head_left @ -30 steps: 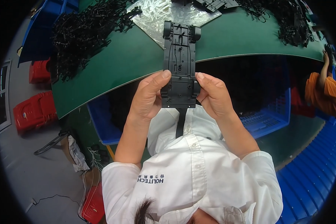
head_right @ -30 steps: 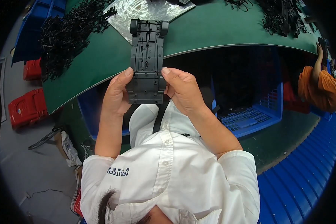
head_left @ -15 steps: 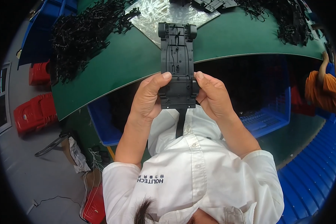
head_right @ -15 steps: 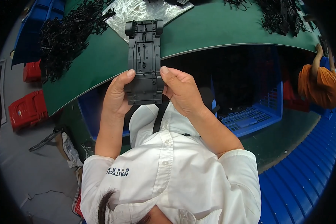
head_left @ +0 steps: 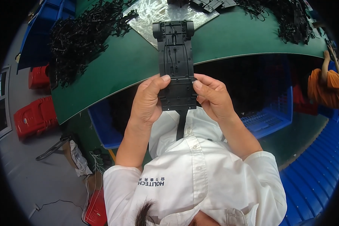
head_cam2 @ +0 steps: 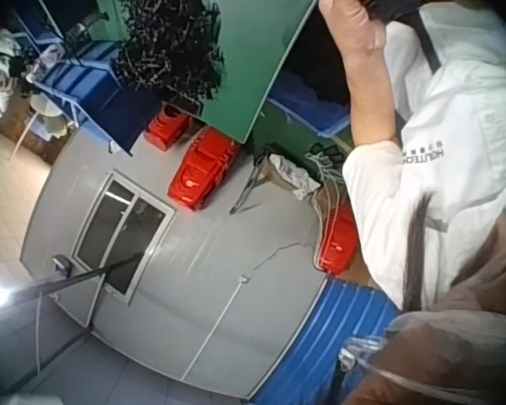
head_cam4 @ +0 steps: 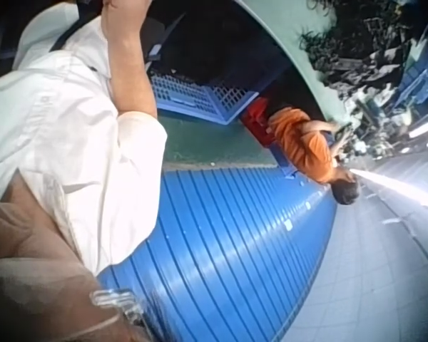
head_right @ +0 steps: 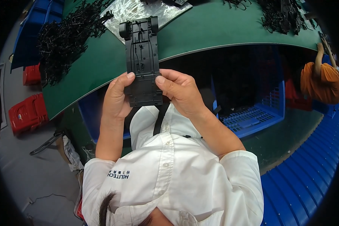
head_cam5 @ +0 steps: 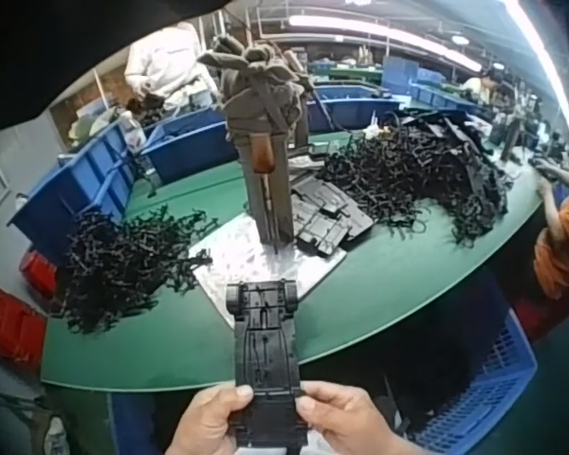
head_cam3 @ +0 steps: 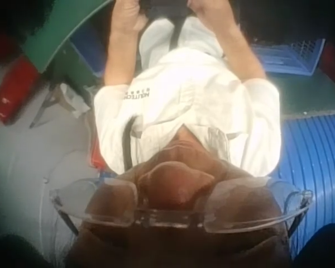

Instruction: Assembling plastic components onto a toy car chassis using an assembly machine in a factory environment.

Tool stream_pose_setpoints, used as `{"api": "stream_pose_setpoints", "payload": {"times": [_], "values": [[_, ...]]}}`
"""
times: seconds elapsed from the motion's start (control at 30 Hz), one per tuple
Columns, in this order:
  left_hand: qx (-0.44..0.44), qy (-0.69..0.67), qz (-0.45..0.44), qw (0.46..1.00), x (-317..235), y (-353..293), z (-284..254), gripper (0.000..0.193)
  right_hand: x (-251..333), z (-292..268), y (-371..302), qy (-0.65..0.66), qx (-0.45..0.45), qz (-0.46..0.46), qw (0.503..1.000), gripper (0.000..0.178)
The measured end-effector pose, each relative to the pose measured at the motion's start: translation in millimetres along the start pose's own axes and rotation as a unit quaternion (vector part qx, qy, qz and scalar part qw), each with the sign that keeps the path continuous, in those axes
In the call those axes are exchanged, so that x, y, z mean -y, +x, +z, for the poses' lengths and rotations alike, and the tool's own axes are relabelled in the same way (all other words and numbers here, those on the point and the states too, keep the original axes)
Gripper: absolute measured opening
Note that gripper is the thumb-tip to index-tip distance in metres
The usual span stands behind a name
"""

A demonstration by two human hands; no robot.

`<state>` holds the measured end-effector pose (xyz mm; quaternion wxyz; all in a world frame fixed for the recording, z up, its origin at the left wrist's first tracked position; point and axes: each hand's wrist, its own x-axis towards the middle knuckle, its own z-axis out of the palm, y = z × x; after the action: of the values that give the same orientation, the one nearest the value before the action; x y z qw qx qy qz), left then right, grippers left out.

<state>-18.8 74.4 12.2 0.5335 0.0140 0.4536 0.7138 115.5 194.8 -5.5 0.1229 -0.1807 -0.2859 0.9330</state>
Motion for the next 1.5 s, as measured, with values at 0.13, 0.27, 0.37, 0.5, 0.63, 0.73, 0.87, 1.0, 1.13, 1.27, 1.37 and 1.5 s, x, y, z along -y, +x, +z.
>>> {"api": "stream_pose_setpoints", "payload": {"times": [0.13,0.27,0.37,0.5,0.63,0.73,0.87,1.0,1.13,1.27,1.37,1.5], "values": [[0.009,0.004,-0.009,1.0,-1,1,-2,0.027,-3,0,0,-0.117,-0.008,-0.055,0.992,0.032],[0.06,-0.044,-0.009,0.997,6,4,-17,0.028,1,20,-3,-0.262,0.04,-0.178,0.948,0.031],[0.134,-0.133,0.007,0.982,13,8,-27,0.028,5,28,-6,-0.256,0.058,-0.146,0.954,0.025],[0.237,-0.257,0.014,0.937,23,15,-34,0.024,-4,31,-1,-0.338,0.07,-0.157,0.925,0.014],[0.258,-0.298,-0.006,0.919,29,13,-34,0.02,-3,44,-1,-0.405,0.067,-0.199,0.89,0.011],[0.259,-0.3,0.001,0.918,31,13,-31,0.02,-3,52,0,-0.412,0.063,-0.213,0.884,0.009],[0.291,-0.302,0.004,0.908,32,15,-34,0.024,-5,57,1,-0.427,0.06,-0.241,0.869,0.008],[0.335,-0.304,0.019,0.891,34,20,-37,0.025,-11,64,3,-0.426,0.041,-0.272,0.862,0.006],[0.341,-0.291,0.039,0.893,40,27,-35,0.026,-12,60,4,-0.437,0.045,-0.339,0.832,0.009],[0.352,-0.299,0.092,0.882,43,32,-36,0.027,-19,62,5,-0.453,0.038,-0.358,0.816,0.011],[0.358,-0.274,0.094,0.888,38,30,-30,0.027,-17,58,3,-0.487,0.038,-0.372,0.79,0.013],[0.336,-0.213,0.11,0.911,29,29,-27,0.02,-15,55,3,-0.467,0.027,-0.366,0.804,0.012]]}}
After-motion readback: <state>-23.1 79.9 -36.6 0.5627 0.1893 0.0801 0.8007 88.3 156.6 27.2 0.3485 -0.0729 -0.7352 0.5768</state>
